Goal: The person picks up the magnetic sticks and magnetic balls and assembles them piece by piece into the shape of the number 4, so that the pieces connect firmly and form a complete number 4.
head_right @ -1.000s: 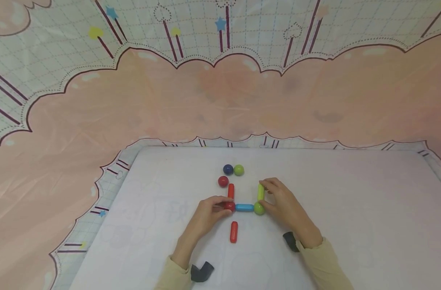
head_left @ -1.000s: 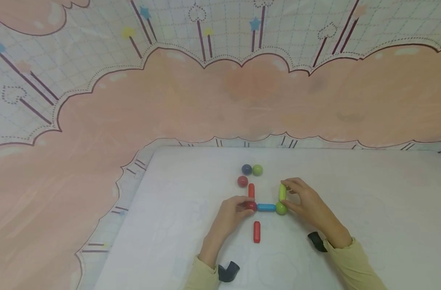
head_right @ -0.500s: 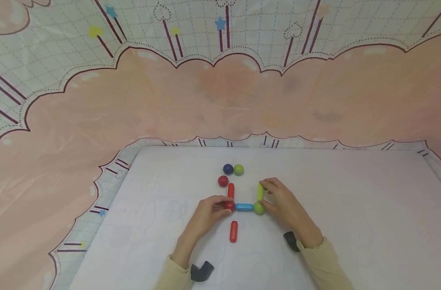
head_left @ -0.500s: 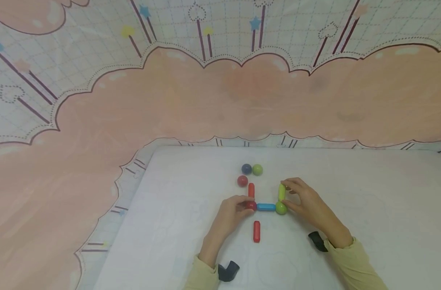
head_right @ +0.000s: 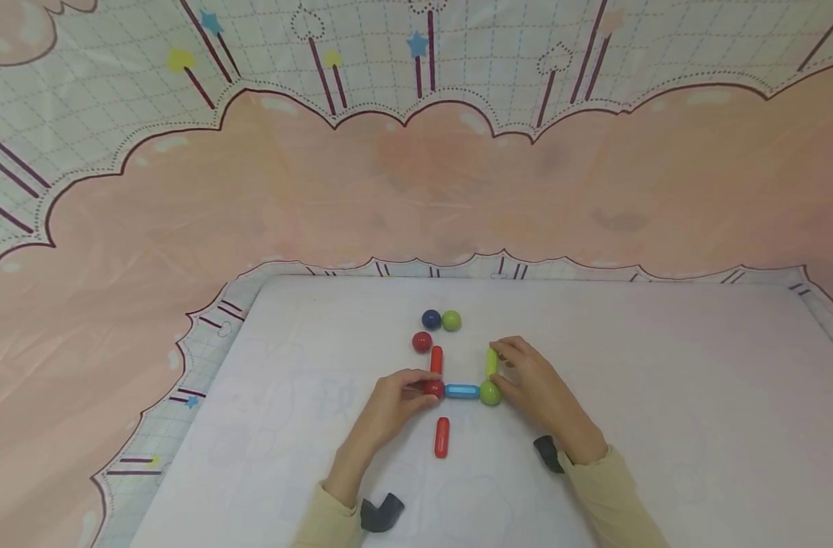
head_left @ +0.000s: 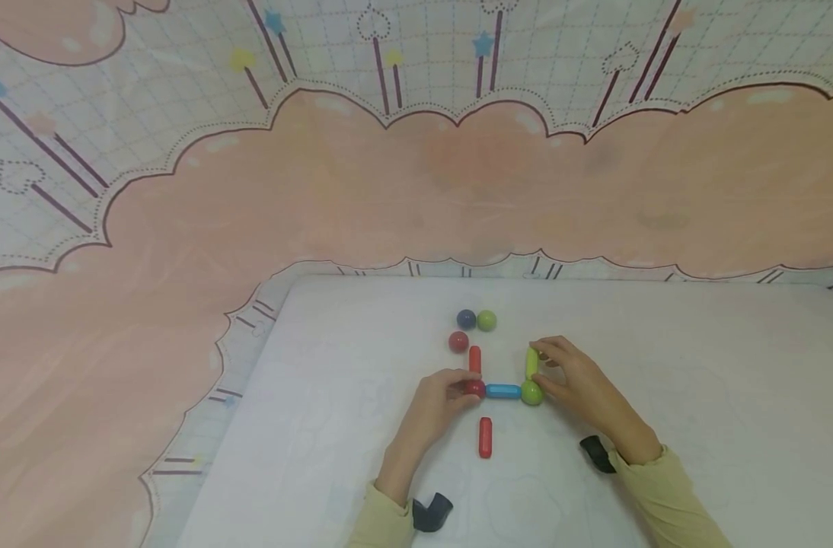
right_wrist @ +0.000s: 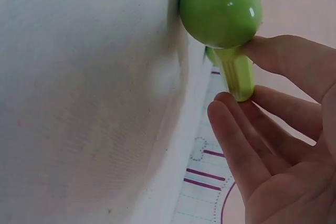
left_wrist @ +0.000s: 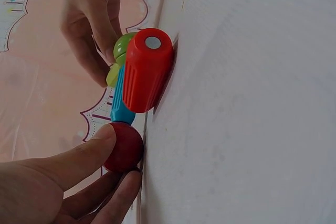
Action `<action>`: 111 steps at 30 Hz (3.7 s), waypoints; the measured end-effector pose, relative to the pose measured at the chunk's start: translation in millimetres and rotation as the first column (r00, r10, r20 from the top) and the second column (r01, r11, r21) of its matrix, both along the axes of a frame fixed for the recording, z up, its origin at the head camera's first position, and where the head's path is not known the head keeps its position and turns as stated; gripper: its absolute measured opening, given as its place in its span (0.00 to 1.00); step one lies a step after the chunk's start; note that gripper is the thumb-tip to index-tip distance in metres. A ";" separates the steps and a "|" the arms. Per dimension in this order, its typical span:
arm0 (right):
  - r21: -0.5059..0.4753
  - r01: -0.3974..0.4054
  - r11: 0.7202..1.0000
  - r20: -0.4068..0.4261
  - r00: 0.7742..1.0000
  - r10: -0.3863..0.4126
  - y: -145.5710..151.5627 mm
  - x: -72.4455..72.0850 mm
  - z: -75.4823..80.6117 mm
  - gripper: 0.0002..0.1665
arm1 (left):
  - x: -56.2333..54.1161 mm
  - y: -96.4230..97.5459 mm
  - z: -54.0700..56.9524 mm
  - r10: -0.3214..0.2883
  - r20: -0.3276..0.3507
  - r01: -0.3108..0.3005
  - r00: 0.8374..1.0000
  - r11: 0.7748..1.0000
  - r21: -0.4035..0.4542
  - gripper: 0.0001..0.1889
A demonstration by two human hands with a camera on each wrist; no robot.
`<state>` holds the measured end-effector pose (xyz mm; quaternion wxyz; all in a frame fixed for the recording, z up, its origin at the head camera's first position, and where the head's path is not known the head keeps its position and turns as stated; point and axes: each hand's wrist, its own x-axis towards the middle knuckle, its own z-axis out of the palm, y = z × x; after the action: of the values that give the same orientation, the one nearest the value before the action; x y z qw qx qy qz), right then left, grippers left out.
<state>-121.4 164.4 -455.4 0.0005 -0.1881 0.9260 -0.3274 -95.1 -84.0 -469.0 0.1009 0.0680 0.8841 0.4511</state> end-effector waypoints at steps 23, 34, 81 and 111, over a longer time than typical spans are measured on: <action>-0.010 -0.030 1.000 0.050 0.998 0.030 0.6 -6.6 -8.6 0.21 | 1.1 0.1 -1.4 0.013 -0.007 -0.013 1.000 1.000 -0.019 0.20; 0.014 -0.026 1.000 0.064 0.998 0.025 1.1 -7.2 -9.0 0.21 | 1.9 0.6 -1.3 0.004 -0.009 -0.004 1.000 1.000 -0.014 0.19; 0.142 -0.124 0.982 0.054 0.992 0.117 -61.4 -34.5 32.0 0.27 | 2.9 0.2 2.2 -0.013 -0.026 0.013 1.000 1.000 -0.008 0.20; 0.149 -0.222 0.964 0.091 0.973 0.210 -92.8 -62.5 24.6 0.21 | 0.2 -2.5 -5.8 -0.025 -0.047 0.026 0.999 0.999 0.029 0.19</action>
<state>-183.9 71.6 -430.8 0.0857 -0.2752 0.9223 -0.2576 -95.0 -86.5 -474.8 0.0852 0.0913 0.8785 0.4612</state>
